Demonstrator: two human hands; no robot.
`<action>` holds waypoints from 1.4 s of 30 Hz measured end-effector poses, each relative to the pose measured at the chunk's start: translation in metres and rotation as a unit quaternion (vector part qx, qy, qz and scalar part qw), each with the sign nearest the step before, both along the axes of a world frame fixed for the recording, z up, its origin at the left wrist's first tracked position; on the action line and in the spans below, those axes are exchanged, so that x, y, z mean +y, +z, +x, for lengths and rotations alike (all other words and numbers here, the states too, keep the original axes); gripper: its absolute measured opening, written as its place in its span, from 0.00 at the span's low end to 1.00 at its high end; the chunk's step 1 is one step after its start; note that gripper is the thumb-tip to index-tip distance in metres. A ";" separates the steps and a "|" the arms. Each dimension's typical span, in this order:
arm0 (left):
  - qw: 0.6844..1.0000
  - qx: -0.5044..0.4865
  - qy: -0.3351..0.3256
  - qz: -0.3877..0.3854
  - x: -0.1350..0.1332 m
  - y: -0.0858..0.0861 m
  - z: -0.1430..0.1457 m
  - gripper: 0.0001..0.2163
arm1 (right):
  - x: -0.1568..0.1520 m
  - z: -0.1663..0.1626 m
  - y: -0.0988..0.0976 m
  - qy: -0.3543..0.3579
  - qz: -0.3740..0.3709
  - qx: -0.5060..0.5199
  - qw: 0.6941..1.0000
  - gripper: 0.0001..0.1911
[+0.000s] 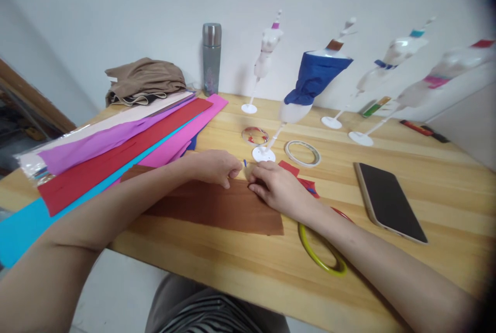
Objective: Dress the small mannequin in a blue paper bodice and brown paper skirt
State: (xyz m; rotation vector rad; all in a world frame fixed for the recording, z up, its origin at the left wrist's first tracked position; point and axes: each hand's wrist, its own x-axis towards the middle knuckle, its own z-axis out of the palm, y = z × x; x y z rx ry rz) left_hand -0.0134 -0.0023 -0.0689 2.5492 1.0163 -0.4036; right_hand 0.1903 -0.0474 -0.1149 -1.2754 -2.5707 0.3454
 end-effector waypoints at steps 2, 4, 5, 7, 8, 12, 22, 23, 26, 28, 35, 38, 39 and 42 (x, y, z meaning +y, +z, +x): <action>1.000 -0.011 -0.003 -0.003 0.000 -0.001 -0.001 0.08 | -0.001 -0.002 0.000 0.016 0.002 -0.010 1.000 0.06; 1.000 -0.015 0.000 -0.003 0.001 0.000 -0.002 0.09 | -0.002 -0.002 0.001 0.014 0.021 -0.033 0.999 0.06; 1.000 -0.011 0.005 -0.004 0.001 0.002 -0.003 0.09 | -0.003 -0.002 0.003 0.006 0.031 -0.048 0.998 0.05; 1.000 0.005 0.019 -0.008 0.001 0.008 -0.007 0.10 | -0.005 0.001 0.007 -0.020 0.041 -0.074 0.996 0.05; 0.999 0.016 0.027 -0.008 0.002 0.013 -0.009 0.09 | -0.006 0.003 0.009 -0.036 0.040 -0.080 0.995 0.05; 0.998 0.032 0.050 -0.003 0.006 0.029 -0.021 0.06 | -0.002 0.015 0.015 -0.094 0.027 -0.072 0.993 0.05; 0.997 -0.025 0.032 -0.065 0.023 0.027 -0.038 0.02 | 0.007 0.029 0.019 -0.101 -0.052 0.005 0.993 0.21; 0.997 -0.027 0.032 -0.069 0.023 0.027 -0.038 0.01 | 0.008 0.029 0.020 -0.099 -0.062 0.003 0.993 0.18; 0.996 -0.029 0.031 -0.084 0.024 0.027 -0.039 0.02 | 0.010 0.030 0.023 -0.101 -0.095 0.020 0.990 0.07; 0.995 -0.034 0.031 -0.090 0.025 0.027 -0.040 0.04 | 0.013 0.032 0.023 -0.109 -0.112 0.059 0.986 0.08; 0.998 -0.006 0.034 -0.049 0.023 0.027 -0.039 0.05 | 0.024 0.045 0.015 -0.086 -0.138 0.152 0.975 0.13; 0.997 -0.017 0.053 -0.061 0.022 0.031 -0.042 0.06 | 0.028 0.051 0.015 -0.075 -0.154 0.168 0.971 0.16; 0.996 -0.022 0.056 -0.067 0.022 0.033 -0.043 0.06 | 0.028 0.052 0.015 -0.075 -0.159 0.170 0.970 0.16; 0.995 -0.032 0.056 -0.072 0.024 0.036 -0.045 0.05 | 0.027 0.053 0.016 -0.072 -0.174 0.168 0.968 0.16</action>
